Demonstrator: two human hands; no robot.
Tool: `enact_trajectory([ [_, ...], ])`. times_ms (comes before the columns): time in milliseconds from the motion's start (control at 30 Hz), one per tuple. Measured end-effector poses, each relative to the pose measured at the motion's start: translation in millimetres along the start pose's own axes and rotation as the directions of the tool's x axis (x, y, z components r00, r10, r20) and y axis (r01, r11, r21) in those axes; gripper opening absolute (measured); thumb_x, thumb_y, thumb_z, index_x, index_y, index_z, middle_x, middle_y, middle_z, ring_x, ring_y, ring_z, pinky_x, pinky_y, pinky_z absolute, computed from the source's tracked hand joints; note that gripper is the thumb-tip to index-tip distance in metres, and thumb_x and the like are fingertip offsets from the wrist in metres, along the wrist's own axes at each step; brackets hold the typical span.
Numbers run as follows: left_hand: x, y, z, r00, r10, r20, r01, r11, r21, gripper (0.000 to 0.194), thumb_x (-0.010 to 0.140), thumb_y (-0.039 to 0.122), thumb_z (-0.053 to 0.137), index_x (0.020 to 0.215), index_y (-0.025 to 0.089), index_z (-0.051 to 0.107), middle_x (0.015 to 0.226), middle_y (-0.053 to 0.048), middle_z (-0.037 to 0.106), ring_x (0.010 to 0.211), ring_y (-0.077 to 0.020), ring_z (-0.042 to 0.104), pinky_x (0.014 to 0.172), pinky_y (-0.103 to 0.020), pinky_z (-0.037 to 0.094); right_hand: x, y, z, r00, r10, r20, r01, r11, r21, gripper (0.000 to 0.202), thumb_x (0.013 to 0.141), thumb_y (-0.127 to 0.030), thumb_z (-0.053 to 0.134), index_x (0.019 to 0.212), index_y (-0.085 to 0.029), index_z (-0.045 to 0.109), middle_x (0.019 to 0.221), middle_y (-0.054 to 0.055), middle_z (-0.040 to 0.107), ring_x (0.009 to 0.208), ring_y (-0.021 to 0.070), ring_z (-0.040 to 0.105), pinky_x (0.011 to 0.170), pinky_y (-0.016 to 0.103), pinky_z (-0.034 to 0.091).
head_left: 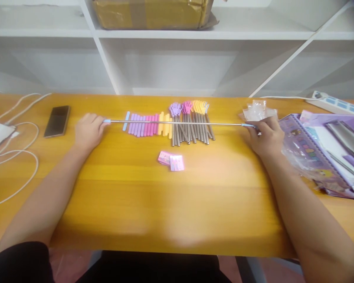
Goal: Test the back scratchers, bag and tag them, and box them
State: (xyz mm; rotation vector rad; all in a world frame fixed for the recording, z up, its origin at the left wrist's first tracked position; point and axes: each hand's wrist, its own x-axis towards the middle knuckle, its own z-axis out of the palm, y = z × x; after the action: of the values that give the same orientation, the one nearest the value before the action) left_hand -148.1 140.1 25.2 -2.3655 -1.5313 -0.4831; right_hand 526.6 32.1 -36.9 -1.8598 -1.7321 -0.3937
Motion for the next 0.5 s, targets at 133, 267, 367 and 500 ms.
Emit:
enact_trajectory([
  [133,-0.9,1.4,0.2,1.0,-0.02,-0.02,0.02,0.999,-0.035,0.052,0.112,0.058,0.033,0.105,0.019,0.067,0.098,-0.01,0.066,0.1,-0.0267,0.055,0.084,-0.04,0.043,1.2,-7.0,-4.2,0.999,0.018,0.037,-0.018,1.0,0.002,0.034,0.101,-0.047,0.06,0.106,-0.017,0.077,0.1,0.017,0.062,0.089,0.0259,0.058,0.083,0.039,0.044],
  [267,-0.6,-0.5,1.4,1.0,0.003,-0.001,-0.003,0.998,-0.06,0.054,0.113,0.058,0.031,0.103,0.018,0.066,0.097,-0.009,0.065,0.099,-0.0247,0.056,0.088,-0.041,0.045,3.2,-9.4,-5.8,0.996,0.062,0.059,-0.061,0.998,-0.031,0.025,0.099,-0.039,0.063,0.1,-0.018,0.075,0.099,0.017,0.062,0.089,0.0252,0.057,0.082,0.038,0.044],
  [367,0.2,-2.4,2.5,0.999,0.031,-0.014,-0.032,0.997,-0.069,0.054,0.113,0.058,0.03,0.099,0.02,0.066,0.096,-0.01,0.067,0.098,-0.0254,0.058,0.089,-0.042,0.046,2.9,-7.3,-5.1,0.999,0.032,0.037,-0.031,0.999,-0.029,0.024,0.1,-0.038,0.064,0.1,-0.018,0.076,0.099,0.017,0.064,0.092,0.0262,0.06,0.083,0.038,0.045],
  [500,0.2,-3.8,2.6,0.998,0.057,-0.032,-0.06,0.995,-0.082,0.057,0.112,0.061,0.031,0.099,0.018,0.067,0.093,-0.006,0.066,0.093,-0.0221,0.057,0.087,-0.039,0.047,0.1,-3.0,-3.2,1.0,-0.018,0.016,0.018,0.999,-0.039,0.027,0.101,-0.037,0.062,0.11,-0.018,0.078,0.1,0.018,0.067,0.096,0.0276,0.063,0.085,0.038,0.046],
])
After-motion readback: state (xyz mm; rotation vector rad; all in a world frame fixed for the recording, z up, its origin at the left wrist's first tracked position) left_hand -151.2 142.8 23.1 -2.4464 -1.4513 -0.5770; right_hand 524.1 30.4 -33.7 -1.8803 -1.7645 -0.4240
